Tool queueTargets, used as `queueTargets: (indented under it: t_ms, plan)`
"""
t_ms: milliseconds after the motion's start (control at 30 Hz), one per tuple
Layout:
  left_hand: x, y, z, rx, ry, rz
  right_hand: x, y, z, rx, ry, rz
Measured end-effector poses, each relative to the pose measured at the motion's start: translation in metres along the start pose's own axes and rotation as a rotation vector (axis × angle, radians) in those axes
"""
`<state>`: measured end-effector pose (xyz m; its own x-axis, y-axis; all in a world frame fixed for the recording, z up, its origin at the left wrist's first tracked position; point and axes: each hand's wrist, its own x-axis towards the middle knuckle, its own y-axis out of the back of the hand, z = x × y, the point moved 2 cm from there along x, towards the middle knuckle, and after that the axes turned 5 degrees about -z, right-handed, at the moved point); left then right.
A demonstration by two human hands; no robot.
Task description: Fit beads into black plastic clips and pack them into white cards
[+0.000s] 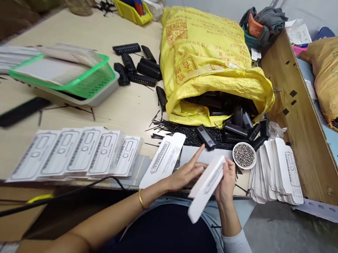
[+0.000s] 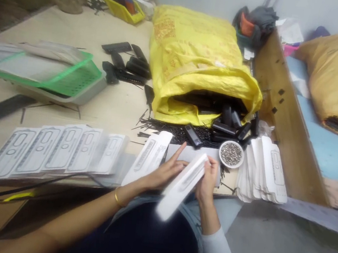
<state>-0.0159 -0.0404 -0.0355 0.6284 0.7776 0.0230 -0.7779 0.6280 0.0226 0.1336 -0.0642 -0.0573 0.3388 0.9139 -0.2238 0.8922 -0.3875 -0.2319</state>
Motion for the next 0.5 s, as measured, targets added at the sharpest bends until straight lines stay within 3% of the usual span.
queueTargets:
  t_ms: [67, 133, 167, 200, 267, 333, 400, 500]
  plan:
    - [-0.005, -0.004, 0.004, 0.246, -0.256, -0.088, 0.004, -0.001, -0.003, -0.036, -0.022, 0.028]
    - [-0.009, -0.002, 0.011, 0.429, -0.446, -0.007, 0.012, -0.014, -0.006, -0.226, 0.051, -0.124]
    - [-0.009, 0.002, 0.015, 0.471, -0.454, 0.069, 0.017, -0.023, -0.007, -0.374, 0.118, -0.212]
    - [-0.009, 0.009, 0.018, 0.493, -0.394, 0.154, 0.024, -0.032, -0.006, -0.543, 0.196, -0.271]
    - [-0.007, 0.026, 0.023, 0.539, -0.137, 0.319, 0.043, -0.046, -0.004, -0.87, 0.34, -0.285]
    - [-0.007, 0.044, 0.025, 0.628, 0.118, 0.44, 0.066, -0.051, 0.0, -1.061, 0.389, -0.289]
    - [-0.009, 0.059, 0.027, 0.735, 0.247, 0.48, 0.087, -0.045, -0.001, -1.037, 0.353, -0.332]
    - [-0.01, 0.072, 0.026, 0.892, 0.356, 0.445, 0.099, -0.019, -0.023, -0.771, 0.283, -0.361]
